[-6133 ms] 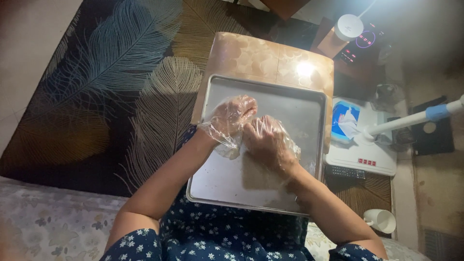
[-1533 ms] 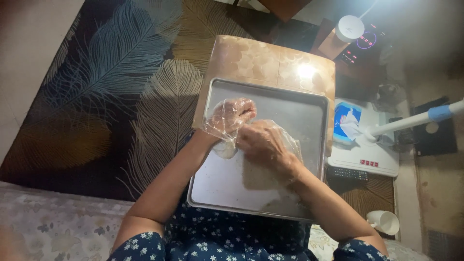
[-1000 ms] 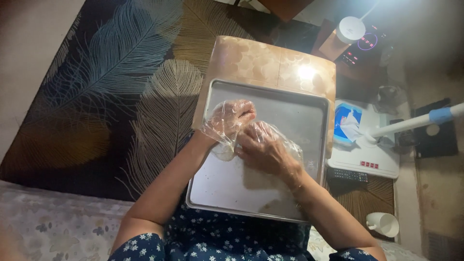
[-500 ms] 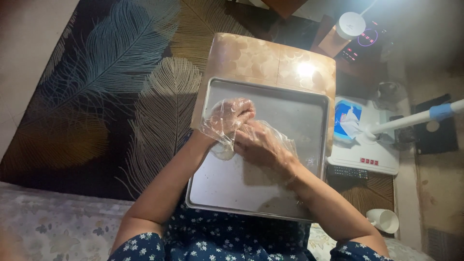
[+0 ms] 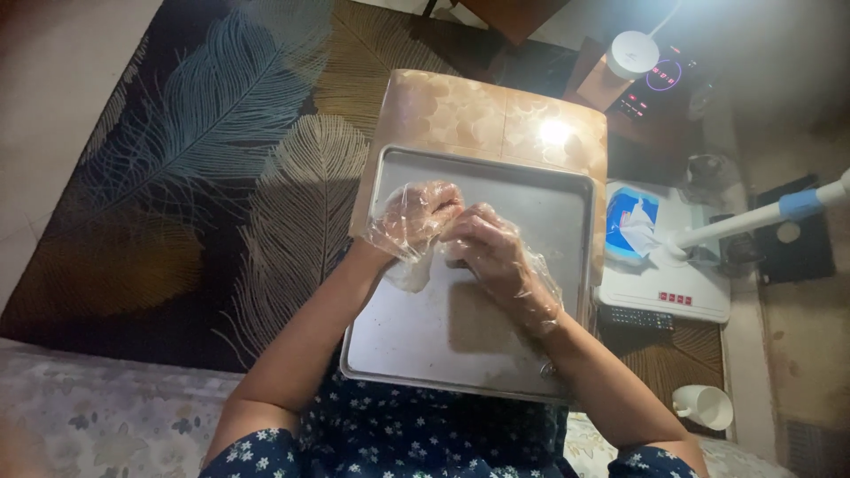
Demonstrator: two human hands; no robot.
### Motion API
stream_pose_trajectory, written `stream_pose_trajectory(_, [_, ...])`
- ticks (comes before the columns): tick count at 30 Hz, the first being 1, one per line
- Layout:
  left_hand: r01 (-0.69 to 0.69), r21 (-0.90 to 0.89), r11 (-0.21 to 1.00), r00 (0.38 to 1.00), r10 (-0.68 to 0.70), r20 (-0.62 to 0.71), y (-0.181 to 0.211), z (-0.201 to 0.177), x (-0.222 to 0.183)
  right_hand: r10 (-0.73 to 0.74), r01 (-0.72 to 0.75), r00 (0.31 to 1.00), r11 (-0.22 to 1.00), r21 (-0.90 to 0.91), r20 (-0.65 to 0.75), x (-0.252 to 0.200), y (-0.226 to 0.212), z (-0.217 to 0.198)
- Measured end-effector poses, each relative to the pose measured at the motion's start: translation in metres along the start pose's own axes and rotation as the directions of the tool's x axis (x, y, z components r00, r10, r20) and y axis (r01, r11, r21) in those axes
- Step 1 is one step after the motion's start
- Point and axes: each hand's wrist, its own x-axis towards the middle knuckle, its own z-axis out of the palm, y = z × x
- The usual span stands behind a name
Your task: Shaping small pieces of dough into uniform balls by hand on a metal tray while wearing plastic gloves.
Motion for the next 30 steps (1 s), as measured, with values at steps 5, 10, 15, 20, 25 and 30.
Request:
stream_pose_trajectory(5, [-0.016,-0.048,0.999,0.999,0.014,-0.031,0.002,0.002,0.002,-0.316,0.335,0.941,0.915,-0.223,0.12,0.006,-0.021,-0.008])
stream_pose_trajectory(10, [-0.017,-0.076,0.997,0.999,0.013,-0.049,0.002,0.001,0.004,-0.428,0.45,0.891,0.788,-0.419,0.152,0.0,0.001,-0.007])
stream_pose_trajectory(15, [0.03,-0.118,0.993,1.0,-0.03,0.003,-0.006,0.0,0.006,-0.554,0.471,0.833,0.709,-0.525,-0.001,-0.003,0.018,-0.009])
stream_pose_trajectory(20, [-0.014,-0.084,0.996,0.999,0.016,0.03,0.008,-0.012,0.005,-0.449,0.442,0.874,0.572,-0.691,0.188,0.005,-0.009,-0.011])
stream_pose_trajectory(25, [-0.015,-0.098,0.995,1.0,0.015,0.005,-0.008,0.0,0.005,-0.285,0.303,0.95,0.746,-0.593,0.127,0.002,-0.024,-0.005])
stream_pose_trajectory(30, [0.008,-0.078,0.997,0.999,-0.012,-0.049,-0.012,0.008,0.004,-0.158,0.241,0.969,0.77,-0.592,0.188,-0.006,-0.027,-0.006])
